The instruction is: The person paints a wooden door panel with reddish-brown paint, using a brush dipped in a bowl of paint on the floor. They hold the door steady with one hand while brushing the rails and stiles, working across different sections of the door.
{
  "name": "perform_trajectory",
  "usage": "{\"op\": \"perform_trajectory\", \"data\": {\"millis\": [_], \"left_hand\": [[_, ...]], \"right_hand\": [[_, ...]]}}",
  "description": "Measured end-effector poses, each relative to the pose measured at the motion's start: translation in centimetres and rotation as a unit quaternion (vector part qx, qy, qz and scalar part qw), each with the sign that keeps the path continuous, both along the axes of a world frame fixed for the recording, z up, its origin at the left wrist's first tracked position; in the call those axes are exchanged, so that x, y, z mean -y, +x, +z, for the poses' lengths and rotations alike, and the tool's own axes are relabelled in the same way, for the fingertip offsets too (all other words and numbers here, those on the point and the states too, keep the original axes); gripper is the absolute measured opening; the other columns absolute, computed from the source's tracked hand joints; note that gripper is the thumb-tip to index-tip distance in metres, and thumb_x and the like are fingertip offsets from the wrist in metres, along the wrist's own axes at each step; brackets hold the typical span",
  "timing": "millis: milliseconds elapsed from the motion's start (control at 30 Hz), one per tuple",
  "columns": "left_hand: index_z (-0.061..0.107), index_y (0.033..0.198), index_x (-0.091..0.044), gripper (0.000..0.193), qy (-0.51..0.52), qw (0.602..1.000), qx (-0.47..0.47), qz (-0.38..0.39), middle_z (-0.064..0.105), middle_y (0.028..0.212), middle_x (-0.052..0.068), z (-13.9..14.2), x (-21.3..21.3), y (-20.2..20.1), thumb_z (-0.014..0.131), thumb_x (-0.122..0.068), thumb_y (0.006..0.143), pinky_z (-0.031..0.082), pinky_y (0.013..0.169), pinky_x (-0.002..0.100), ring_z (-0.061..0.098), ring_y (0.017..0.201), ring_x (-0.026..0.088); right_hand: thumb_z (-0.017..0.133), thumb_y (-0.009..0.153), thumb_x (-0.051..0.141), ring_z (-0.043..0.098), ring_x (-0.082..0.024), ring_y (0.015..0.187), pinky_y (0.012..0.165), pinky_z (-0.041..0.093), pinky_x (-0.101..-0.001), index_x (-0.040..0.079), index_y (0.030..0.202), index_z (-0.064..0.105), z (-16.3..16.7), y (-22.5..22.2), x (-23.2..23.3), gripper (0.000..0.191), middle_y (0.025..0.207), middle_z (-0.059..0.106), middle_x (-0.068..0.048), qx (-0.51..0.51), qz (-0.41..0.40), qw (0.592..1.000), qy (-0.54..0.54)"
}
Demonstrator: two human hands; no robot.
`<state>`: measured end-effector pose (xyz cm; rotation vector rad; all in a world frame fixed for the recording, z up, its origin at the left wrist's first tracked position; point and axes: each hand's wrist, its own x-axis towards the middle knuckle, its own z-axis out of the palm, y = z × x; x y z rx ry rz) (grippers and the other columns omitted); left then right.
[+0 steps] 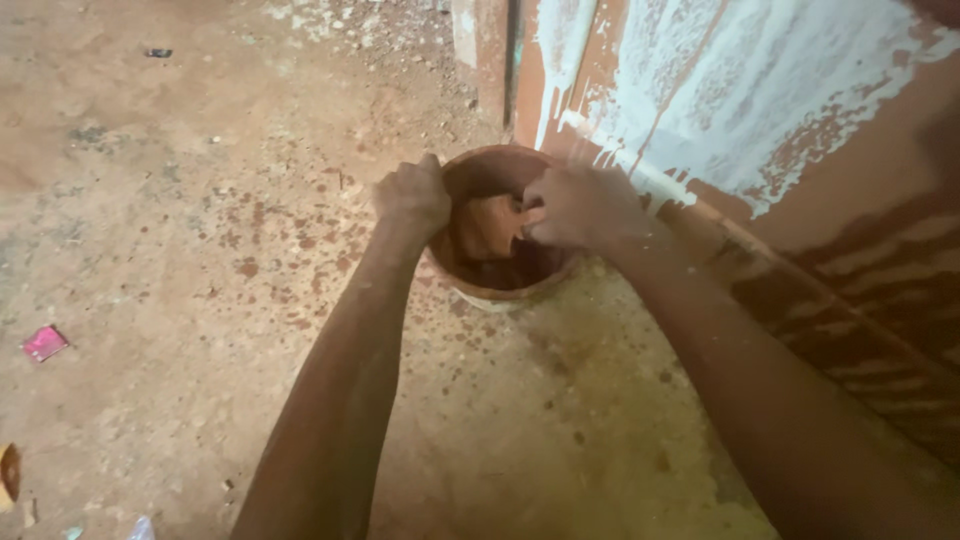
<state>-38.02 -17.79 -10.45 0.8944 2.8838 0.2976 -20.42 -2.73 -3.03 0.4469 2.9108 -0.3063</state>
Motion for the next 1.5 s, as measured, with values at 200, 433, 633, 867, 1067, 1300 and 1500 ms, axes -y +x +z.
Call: {"op": "perform_trajectory", "data": {"millis": [200,433,633,867,1067,1300,1500], "left_hand": [[0.061,0.132,-0.009,0.065,0.112,0.987,0.092,0.072,0.068,0.125,0.024,3.4,-0.5,0.1,0.045,-0.063,0.100,0.050,0.101,0.051,0.064,0.119,0.040],[0.060,0.133,0.001,0.068,0.080,0.988,0.078,-0.109,0.062,0.131,0.028,7.6,-0.8,-0.6,0.039,-0.057,0.103,0.045,0.105,0.051,0.059,0.124,0.042],[0.061,0.134,0.003,0.066,0.266,0.958,0.050,-0.098,0.065,0.132,0.027,7.8,-1.1,-0.2,0.037,-0.051,0.103,0.046,0.106,0.048,0.061,0.123,0.041],[0.043,0.151,-0.002,0.061,0.431,0.893,0.127,-0.024,0.046,0.156,0.019,8.3,-9.4,1.6,0.036,-0.045,0.109,0.033,0.120,0.044,0.046,0.143,0.034],[0.043,0.155,-0.002,0.062,0.471,0.847,0.032,-0.244,0.045,0.160,0.019,13.1,-9.3,4.5,0.036,-0.042,0.108,0.029,0.125,0.044,0.040,0.150,0.033],[0.039,0.156,0.001,0.066,0.596,0.772,0.159,-0.152,0.040,0.162,0.020,16.9,-10.2,5.4,0.029,-0.046,0.110,0.024,0.127,0.042,0.034,0.154,0.034],[0.034,0.157,0.003,0.067,0.617,0.728,0.216,-0.206,0.032,0.165,0.022,19.3,-13.6,9.8,0.027,-0.044,0.110,0.015,0.126,0.042,0.023,0.155,0.035]], "right_hand": [[0.071,0.080,0.049,0.072,-0.025,0.091,0.081,0.055,-0.0411,0.020,0.111,0.079,-1.2,0.4,-7.9,0.043,0.102,0.078,-0.006,-0.013,0.032,0.991,-0.127],[0.068,0.083,0.046,0.067,-0.023,0.083,0.071,0.057,-0.0410,0.006,0.102,0.072,-2.9,2.1,-8.7,0.044,0.095,0.074,-0.012,0.005,0.043,0.971,-0.237],[0.061,0.088,0.047,0.070,-0.022,0.066,0.065,0.055,-0.0395,0.007,0.093,0.071,-4.6,2.6,-7.4,0.042,0.075,0.074,-0.010,0.072,-0.080,0.955,-0.276],[0.059,0.083,0.032,0.064,-0.031,0.060,0.059,0.048,-0.0479,-0.001,0.078,0.072,-6.8,5.0,-6.0,0.036,0.068,0.066,-0.018,-0.051,-0.170,0.972,-0.151],[0.055,0.088,0.033,0.053,-0.020,0.044,0.044,0.039,-0.0371,0.005,0.081,0.074,-1.8,9.4,-4.1,0.034,0.056,0.060,-0.009,-0.272,-0.350,0.863,-0.240],[0.040,0.098,0.044,0.040,-0.012,0.042,0.037,0.030,-0.0296,0.005,0.106,0.069,9.0,9.5,-0.2,0.050,0.065,0.051,-0.002,-0.386,-0.398,0.664,-0.502],[0.040,0.098,0.045,0.039,-0.010,0.049,0.040,0.030,-0.0274,0.009,0.115,0.062,12.5,9.4,0.7,0.046,0.076,0.051,0.000,-0.383,-0.428,0.600,-0.557]]}}
